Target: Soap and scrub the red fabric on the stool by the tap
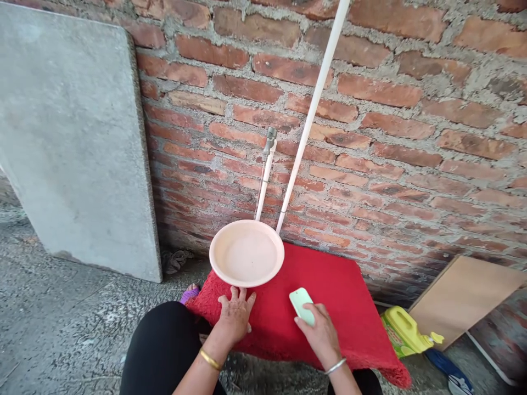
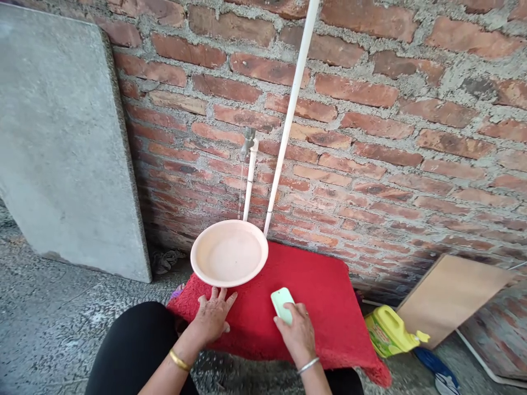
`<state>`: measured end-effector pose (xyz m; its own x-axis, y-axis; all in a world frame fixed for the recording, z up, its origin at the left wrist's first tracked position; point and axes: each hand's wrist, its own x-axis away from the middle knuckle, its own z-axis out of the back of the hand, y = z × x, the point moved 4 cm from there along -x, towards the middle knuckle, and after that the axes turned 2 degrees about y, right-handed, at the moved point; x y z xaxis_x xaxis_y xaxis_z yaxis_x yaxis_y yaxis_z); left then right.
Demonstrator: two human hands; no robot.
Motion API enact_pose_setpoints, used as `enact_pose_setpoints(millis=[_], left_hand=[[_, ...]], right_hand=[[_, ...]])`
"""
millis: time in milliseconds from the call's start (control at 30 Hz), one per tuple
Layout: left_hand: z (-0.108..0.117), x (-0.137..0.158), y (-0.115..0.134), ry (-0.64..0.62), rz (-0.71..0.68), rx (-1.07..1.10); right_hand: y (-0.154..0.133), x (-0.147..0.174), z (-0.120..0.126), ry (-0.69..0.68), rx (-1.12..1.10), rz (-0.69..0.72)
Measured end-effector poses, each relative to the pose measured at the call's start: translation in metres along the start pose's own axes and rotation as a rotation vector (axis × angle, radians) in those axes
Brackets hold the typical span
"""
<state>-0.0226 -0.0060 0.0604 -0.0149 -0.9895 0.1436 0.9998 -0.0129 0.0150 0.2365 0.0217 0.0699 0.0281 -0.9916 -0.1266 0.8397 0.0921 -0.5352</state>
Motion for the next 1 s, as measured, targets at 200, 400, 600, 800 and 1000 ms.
enact_pose_setpoints(millis=[200, 400, 600, 800, 1000], left_hand=[[-0.004, -0.003, 0.0, -0.012, 0.007, 0.004], [0.004, 0.001, 0.0, -0.001, 0.011, -0.011], [0.013, 0.002, 0.001, -0.057, 0.024, 0.011], [0.015, 0.002, 0.003, -0.083, 0.024, 0.022], [0.015, 0.003, 0.003, -0.053, 0.024, 0.049]], right_hand=[[0.074, -0.004, 0.047, 0.164, 0.012, -0.225], [0.024, 0.004, 0.024, 0.097, -0.052, -0.089], [-0.053, 0.012, -0.019, -0.079, -0.05, 0.152], [0.001, -0.002, 0.001, -0.014, -0.005, 0.0], [0.068, -0.006, 0.037, 0.109, -0.019, -0.231]])
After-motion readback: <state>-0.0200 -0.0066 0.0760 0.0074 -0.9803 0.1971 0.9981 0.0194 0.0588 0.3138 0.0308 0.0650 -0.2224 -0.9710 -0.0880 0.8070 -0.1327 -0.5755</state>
